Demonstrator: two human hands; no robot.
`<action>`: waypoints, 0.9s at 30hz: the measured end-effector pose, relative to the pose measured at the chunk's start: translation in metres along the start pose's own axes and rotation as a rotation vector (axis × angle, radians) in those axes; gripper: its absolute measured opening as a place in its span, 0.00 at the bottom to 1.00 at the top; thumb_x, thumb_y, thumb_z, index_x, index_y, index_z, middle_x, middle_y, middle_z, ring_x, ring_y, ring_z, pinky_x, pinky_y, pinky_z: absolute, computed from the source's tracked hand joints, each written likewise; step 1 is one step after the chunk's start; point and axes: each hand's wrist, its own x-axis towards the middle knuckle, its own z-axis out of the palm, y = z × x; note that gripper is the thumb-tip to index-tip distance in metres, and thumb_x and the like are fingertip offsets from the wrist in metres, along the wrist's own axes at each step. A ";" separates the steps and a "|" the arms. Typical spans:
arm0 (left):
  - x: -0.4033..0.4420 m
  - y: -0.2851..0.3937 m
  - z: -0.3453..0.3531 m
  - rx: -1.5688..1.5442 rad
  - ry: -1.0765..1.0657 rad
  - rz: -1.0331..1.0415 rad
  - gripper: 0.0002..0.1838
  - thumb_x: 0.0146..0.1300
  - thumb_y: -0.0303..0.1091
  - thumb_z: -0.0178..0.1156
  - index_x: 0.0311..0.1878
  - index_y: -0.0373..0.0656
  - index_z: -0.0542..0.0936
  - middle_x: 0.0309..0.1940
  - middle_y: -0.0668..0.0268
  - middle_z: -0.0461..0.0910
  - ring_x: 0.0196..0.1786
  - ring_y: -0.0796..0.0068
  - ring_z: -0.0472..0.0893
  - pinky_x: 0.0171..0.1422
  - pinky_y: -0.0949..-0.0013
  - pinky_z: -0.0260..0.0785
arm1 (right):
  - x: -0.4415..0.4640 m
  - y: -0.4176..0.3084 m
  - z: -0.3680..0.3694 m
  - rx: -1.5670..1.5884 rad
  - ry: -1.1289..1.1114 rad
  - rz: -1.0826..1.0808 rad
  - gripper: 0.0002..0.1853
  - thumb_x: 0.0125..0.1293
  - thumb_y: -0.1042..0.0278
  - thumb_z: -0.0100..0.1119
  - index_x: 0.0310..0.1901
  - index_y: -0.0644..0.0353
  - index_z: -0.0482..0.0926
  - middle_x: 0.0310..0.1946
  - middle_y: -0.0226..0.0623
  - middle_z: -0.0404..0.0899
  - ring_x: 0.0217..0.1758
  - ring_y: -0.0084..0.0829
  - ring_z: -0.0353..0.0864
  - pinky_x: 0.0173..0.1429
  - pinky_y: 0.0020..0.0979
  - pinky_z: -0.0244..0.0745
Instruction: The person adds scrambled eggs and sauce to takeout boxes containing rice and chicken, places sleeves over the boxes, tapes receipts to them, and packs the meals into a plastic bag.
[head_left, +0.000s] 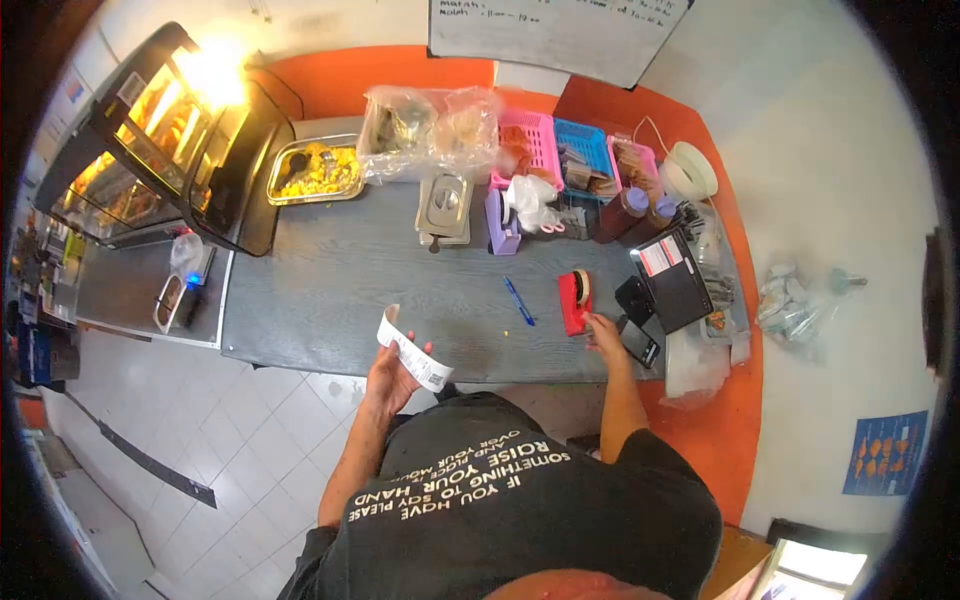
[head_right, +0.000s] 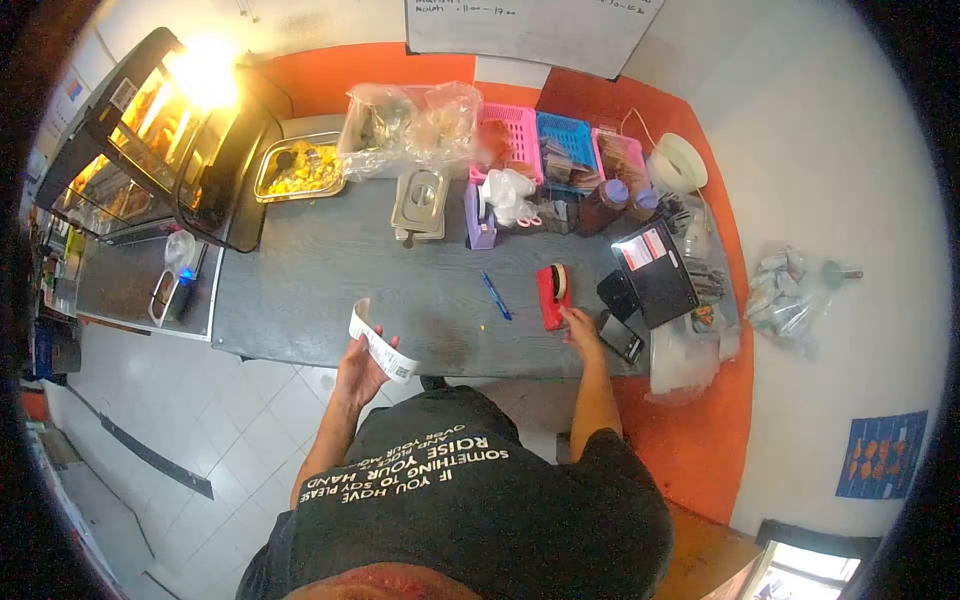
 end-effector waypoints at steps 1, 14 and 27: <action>0.000 0.000 0.002 0.012 0.008 -0.009 0.25 0.71 0.40 0.47 0.68 0.58 0.54 0.57 0.69 0.69 0.61 0.53 0.71 0.54 0.35 0.71 | 0.004 0.006 -0.002 -0.002 0.003 0.003 0.17 0.61 0.50 0.61 0.47 0.50 0.79 0.40 0.25 0.77 0.33 0.25 0.73 0.37 0.31 0.73; -0.002 0.008 -0.025 -0.116 0.056 0.076 0.23 0.71 0.41 0.46 0.67 0.56 0.56 0.59 0.71 0.68 0.64 0.55 0.69 0.57 0.34 0.67 | 0.004 0.065 -0.005 0.132 0.081 -0.217 0.09 0.53 0.72 0.63 0.35 0.68 0.83 0.27 0.35 0.81 0.31 0.26 0.78 0.39 0.27 0.71; -0.020 0.020 -0.016 -0.236 0.106 0.280 0.23 0.72 0.47 0.42 0.67 0.55 0.58 0.64 0.63 0.65 0.67 0.54 0.63 0.62 0.32 0.59 | -0.061 -0.018 0.135 -0.527 -0.619 -0.497 0.14 0.65 0.59 0.57 0.30 0.61 0.81 0.20 0.25 0.75 0.23 0.17 0.67 0.27 0.24 0.63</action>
